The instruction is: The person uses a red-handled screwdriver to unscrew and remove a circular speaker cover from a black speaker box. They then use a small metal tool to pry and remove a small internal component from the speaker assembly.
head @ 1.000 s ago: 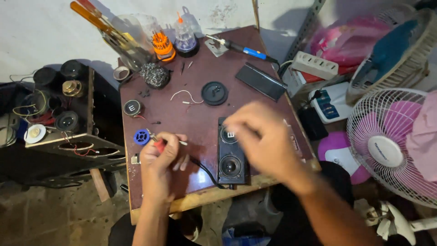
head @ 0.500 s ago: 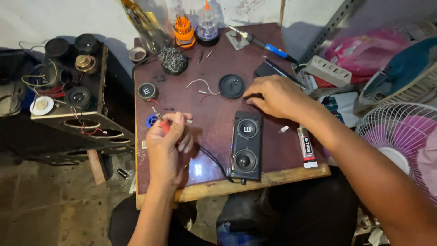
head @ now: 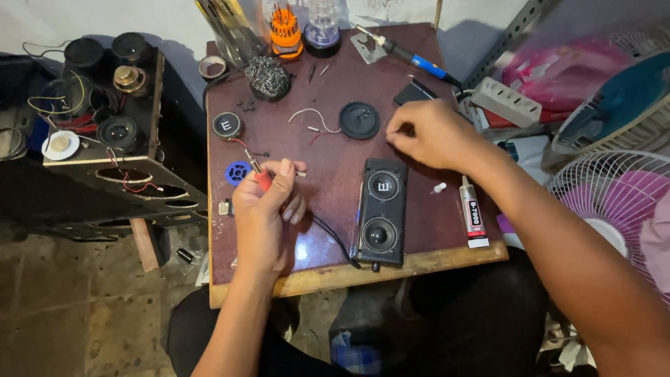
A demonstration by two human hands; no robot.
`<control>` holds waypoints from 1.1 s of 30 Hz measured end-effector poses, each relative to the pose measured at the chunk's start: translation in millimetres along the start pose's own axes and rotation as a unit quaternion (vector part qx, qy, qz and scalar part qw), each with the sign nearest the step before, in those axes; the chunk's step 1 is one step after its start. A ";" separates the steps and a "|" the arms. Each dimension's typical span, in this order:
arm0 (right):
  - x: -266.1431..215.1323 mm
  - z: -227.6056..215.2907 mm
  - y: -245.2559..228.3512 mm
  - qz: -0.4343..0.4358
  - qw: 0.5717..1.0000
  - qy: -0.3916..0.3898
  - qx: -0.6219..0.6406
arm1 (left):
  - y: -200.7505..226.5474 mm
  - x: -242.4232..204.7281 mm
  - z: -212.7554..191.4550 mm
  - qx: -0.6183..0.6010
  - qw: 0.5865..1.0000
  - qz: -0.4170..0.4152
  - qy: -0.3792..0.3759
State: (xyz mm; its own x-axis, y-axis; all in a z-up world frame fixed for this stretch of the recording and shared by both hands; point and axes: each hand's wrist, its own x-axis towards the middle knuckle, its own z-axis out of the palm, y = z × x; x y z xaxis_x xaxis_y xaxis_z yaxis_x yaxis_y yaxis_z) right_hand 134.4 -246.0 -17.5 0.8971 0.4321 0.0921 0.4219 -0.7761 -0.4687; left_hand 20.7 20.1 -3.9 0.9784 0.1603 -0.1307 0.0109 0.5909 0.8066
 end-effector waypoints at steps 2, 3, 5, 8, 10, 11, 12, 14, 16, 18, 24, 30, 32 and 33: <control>-3.5 0.2 10.3 0.037 0.998 0.031 0.045 | -0.6 -0.2 0.1 -0.001 1.000 -0.001 0.001; -5.4 0.9 15.4 0.073 0.991 0.062 0.090 | -1.0 -0.7 -0.2 -0.002 1.000 -0.002 0.001; -18.5 -24.2 -14.2 0.085 0.978 0.047 0.186 | 0.0 -0.7 0.0 -0.005 1.000 -0.003 0.004; -36.2 -48.8 -47.1 0.096 0.956 0.013 0.276 | 1.2 -1.2 2.0 -0.009 1.000 -0.009 0.006; -45.1 -56.2 -61.1 0.094 0.957 -0.006 0.274 | 5.7 -3.8 6.1 -0.009 1.000 -0.011 0.006; -49.2 -57.7 -66.0 0.094 0.968 -0.027 0.232 | 9.4 -6.4 9.4 -0.011 1.000 -0.011 0.007; -53.3 -59.0 -70.8 0.093 0.976 -0.047 0.189 | 13.4 -8.6 12.8 -0.012 1.000 -0.011 0.006; -57.2 -57.2 -76.7 0.095 0.978 -0.056 0.176 | 0.7 -2.3 5.3 -0.011 1.000 -0.011 0.004; -60.2 -55.0 -83.0 0.097 0.979 -0.066 0.164 | -1.8 -1.6 4.2 -0.009 1.000 -0.011 0.003; -63.4 -53.3 -89.2 0.034 0.979 -0.067 0.189 | 5.2 -5.8 10.7 -0.006 1.000 -0.022 0.001; -68.4 -47.6 -87.4 0.018 0.972 -0.079 0.221 | 6.4 -9.6 14.5 -0.003 1.000 -0.023 0.002; -69.7 -45.7 -87.5 -0.012 0.980 -0.064 0.187 | 4.8 -10.1 13.1 0.010 1.000 -0.022 -0.006; -70.4 -45.5 -87.3 -0.009 0.981 -0.063 0.185 | 5.6 -10.2 13.4 0.011 1.000 -0.022 -0.006; -70.8 -45.4 -87.2 -0.006 0.981 -0.061 0.183 | 5.9 -10.3 13.6 0.012 1.000 -0.021 -0.008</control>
State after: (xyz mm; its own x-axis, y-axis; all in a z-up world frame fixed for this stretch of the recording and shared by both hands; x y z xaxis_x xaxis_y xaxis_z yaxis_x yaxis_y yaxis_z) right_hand 40.0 -229.7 56.7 0.8605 0.5094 0.0034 0.3366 -0.5635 -0.7544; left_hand 13.5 11.2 10.0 0.9799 0.1231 -0.1569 0.0577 0.5781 0.8139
